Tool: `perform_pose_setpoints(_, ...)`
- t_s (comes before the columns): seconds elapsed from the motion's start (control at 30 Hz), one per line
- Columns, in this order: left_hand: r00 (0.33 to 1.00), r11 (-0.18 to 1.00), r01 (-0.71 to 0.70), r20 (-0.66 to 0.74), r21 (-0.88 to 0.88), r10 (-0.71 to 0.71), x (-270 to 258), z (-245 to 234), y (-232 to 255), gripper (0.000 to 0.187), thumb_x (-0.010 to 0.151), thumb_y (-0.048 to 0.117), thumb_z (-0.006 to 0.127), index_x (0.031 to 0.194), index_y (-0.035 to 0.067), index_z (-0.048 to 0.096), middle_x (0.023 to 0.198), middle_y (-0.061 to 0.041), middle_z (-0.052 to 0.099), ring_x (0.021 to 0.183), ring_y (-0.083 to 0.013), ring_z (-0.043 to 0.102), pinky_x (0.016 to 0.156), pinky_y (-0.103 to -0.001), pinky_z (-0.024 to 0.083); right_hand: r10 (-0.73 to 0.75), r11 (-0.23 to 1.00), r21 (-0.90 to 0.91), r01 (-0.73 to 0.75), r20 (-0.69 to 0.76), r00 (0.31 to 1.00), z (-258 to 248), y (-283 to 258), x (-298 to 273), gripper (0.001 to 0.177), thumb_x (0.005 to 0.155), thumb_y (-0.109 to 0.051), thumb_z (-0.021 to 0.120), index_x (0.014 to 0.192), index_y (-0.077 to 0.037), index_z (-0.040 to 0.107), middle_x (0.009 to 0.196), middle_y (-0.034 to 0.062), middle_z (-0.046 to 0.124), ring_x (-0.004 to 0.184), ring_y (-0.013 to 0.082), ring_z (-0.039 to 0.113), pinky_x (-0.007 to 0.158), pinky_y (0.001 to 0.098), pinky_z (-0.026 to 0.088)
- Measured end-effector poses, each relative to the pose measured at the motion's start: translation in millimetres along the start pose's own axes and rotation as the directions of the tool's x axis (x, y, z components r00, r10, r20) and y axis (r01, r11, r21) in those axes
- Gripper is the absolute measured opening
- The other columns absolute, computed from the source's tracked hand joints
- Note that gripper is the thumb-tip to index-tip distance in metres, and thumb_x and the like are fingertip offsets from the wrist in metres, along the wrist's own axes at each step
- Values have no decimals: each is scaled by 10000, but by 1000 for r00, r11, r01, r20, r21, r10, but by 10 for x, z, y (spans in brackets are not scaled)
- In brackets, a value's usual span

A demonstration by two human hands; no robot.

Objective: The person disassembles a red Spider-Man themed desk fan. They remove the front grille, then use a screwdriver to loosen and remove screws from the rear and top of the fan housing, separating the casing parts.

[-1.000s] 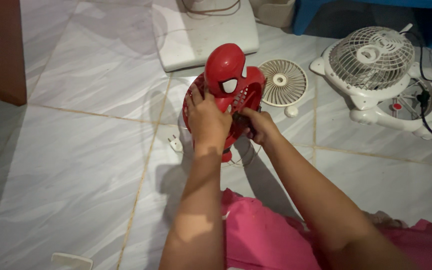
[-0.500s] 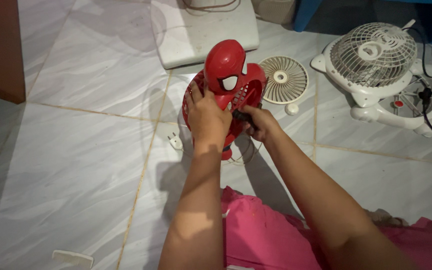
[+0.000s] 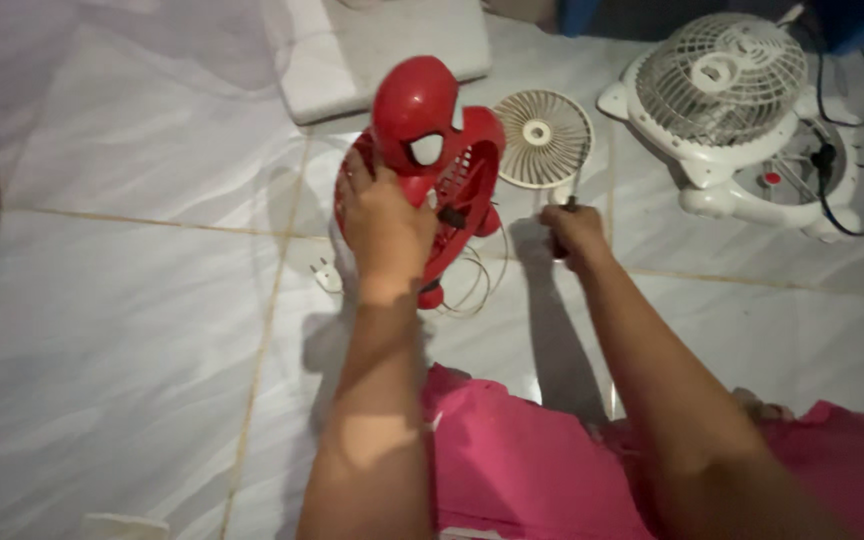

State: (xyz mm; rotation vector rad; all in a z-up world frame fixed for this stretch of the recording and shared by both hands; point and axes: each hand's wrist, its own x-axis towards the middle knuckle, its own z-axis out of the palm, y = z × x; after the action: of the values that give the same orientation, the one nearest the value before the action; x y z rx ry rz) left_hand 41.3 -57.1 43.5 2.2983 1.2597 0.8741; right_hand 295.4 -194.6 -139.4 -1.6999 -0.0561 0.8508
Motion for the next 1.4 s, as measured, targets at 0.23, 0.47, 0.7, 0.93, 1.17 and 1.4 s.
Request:
perform_pose_setpoints(0.23, 999, 999, -31, 25, -7, 31, 44, -29, 1, 801, 740, 208, 838, 1407, -78, 497, 1491, -336, 407, 1371, -526, 373, 1156, -545, 312, -318, 827, -533, 180, -177, 932, -793, 346, 422, 234, 827, -198, 782, 832, 30, 727, 712, 134, 689, 541, 195, 622, 484, 378, 483)
perform_pose_setpoints(0.47, 997, 997, -78, 24, -11, 78, 40, 3, -44, 790, 753, 152, 819, 1427, -88, 484, 1498, -351, 415, 1378, -522, 388, 1163, -541, 325, -199, 937, -323, 133, -180, 963, -842, 427, 520, 205, 810, -196, 759, 875, -2, 744, 714, 88, 698, 571, 177, 636, 503, 349, 499)
perform_pose_setpoints(0.7, 994, 995, -97, 45, -25, 98, 29, 29, -118, 757, 755, 163, 822, 1395, -82, 501, 1503, -363, 402, 1366, -536, 391, 1167, -539, 330, 41, 999, -6, -42, -147, 988, -1188, -11, 426, 307, 924, -254, 598, 995, 34, 676, 760, 137, 679, 500, 191, 507, 423, 359, 381)
perform_pose_setpoints(0.93, 988, 988, -144, 54, -52, 147, 41, 37, -212, 728, 786, 251, 823, 1377, -54, 528, 1526, -340, 385, 1366, -523, 401, 1176, -540, 332, 123, 947, -316, -51, 213, 969, -1126, -755, -477, 321, 913, -146, 635, 1231, -108, 628, 876, 49, 664, 638, 108, 603, 515, 289, 527)
perform_pose_setpoints(1.17, 982, 968, -179, 31, -174, 187, 55, -28, -374, 852, 799, 455, 843, 1466, 51, 500, 1556, -293, 391, 1399, -513, 395, 1180, -548, 327, 205, 837, -539, 92, 464, 862, -363, -968, -1132, 335, 989, -296, 564, 1189, -64, 699, 813, 36, 650, 579, 128, 472, 502, 277, 395)
perform_pose_setpoints(1.4, 990, 982, -114, 59, -154, 124, 65, 64, -341, 857, 848, 493, 836, 1533, 155, 449, 1595, -320, 318, 1460, -562, 299, 1215, -600, 276, 114, 843, -493, 215, 553, 825, -69, -858, -1363, 264, 908, -198, 645, 1117, -38, 664, 902, 52, 717, 672, 122, 622, 554, 282, 510)
